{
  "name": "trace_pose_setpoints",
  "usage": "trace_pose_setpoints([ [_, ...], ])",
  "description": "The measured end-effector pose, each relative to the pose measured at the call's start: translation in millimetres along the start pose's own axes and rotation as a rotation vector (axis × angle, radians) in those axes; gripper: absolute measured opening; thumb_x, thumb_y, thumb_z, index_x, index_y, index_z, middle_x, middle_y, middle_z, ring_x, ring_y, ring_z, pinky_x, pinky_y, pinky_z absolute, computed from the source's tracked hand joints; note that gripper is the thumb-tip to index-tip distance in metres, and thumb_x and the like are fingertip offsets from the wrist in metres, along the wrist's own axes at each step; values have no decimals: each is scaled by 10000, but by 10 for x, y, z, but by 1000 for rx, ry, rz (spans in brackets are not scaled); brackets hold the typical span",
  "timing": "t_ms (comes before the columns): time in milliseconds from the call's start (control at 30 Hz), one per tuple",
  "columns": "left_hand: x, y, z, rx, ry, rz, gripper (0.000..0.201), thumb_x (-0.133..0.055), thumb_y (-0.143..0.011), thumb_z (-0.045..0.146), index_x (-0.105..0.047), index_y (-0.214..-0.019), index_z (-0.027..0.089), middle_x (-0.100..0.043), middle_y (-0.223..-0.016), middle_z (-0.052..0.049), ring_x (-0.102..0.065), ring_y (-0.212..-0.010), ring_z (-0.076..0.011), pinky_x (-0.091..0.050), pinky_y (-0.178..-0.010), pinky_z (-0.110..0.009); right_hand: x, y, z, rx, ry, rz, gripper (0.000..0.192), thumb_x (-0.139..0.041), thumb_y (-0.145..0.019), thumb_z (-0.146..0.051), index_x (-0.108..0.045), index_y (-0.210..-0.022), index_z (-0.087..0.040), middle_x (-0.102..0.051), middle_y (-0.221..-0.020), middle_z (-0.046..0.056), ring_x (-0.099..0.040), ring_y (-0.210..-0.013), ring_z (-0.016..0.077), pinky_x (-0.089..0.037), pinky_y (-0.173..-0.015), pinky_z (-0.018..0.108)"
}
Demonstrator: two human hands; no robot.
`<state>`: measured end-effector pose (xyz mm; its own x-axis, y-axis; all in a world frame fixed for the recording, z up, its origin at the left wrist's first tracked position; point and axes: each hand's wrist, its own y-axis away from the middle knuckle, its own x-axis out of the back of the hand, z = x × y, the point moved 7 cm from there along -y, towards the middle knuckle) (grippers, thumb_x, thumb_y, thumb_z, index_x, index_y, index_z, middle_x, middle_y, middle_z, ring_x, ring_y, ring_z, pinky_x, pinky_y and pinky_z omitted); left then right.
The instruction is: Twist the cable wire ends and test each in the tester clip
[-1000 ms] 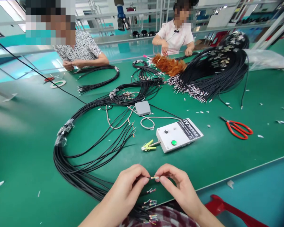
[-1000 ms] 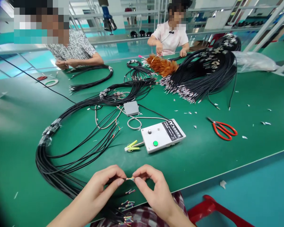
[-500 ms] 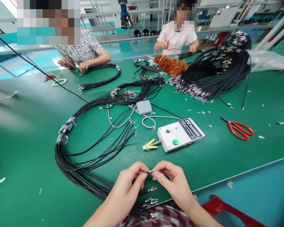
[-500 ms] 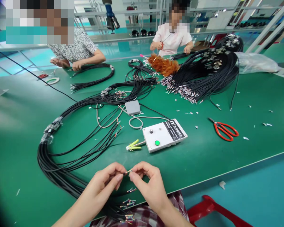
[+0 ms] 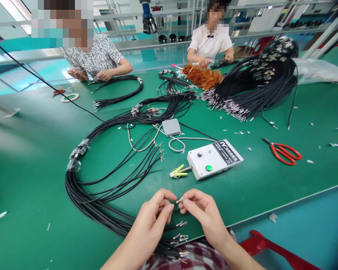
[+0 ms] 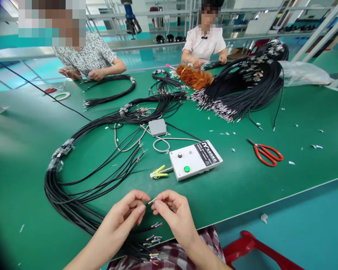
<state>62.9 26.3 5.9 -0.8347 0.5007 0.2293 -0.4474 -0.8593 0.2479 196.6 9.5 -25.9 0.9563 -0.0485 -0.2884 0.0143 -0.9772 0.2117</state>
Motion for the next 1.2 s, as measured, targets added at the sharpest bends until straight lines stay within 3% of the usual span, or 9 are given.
trace_pose_setpoints([
  [533, 7, -3, -1, 25, 105, 13, 288, -466, -932, 427, -548, -1055, 179, -452, -623, 44, -398, -576, -131, -311, -518, -236, -52, -43, 67, -37, -83, -25, 258, -733, -790, -424, -679, -782, -173, -697, -714, 16, -612, -650, 123, -488, -672, 246],
  [700, -7, -12, -11, 99, 256, -69, 394, -520, -910, 478, -613, -1102, 147, -398, -601, 56, -315, -535, -101, -217, -468, -222, -108, -58, 45, -40, -2, -40, 316, -706, -795, -471, -645, -743, -166, -676, -692, 18, -602, -641, 128, -491, -666, 253],
  [900, -50, -19, -95, 188, 510, -162, 285, -632, -866, 434, -584, -1049, 221, -437, -660, 77, -218, -429, -26, -127, -400, -182, -151, -54, 44, -27, 124, -77, 253, -626, -843, -412, -621, -785, -166, -642, -711, 10, -578, -663, 134, -464, -672, 263],
  [1000, -19, -49, -135, 184, 489, -37, 282, -675, -827, 448, -593, -915, 193, -462, -683, 72, -212, -397, 3, -117, -386, -171, -167, -47, -5, 25, 278, -76, 185, -567, -869, -319, -595, -754, -177, -615, -700, -7, -539, -659, 127, -429, -657, 255],
  [1100, 16, -56, -216, 198, 418, 141, 310, -647, -825, 476, -587, -826, 172, -386, -555, 95, -203, -375, -14, -121, -376, -173, -173, -33, -97, 99, 447, -71, 148, -534, -882, -249, -581, -754, -189, -603, -707, -20, -527, -671, 122, -407, -660, 247],
  [1200, 53, -42, -213, 97, 227, 264, 250, -611, -847, 422, -612, -811, 174, -420, -553, 69, -285, -399, -52, -210, -382, -185, -159, -21, -194, 166, 578, -98, 129, -522, -892, -215, -579, -777, -198, -588, -723, -27, -530, -676, 122, -409, -661, 245],
])
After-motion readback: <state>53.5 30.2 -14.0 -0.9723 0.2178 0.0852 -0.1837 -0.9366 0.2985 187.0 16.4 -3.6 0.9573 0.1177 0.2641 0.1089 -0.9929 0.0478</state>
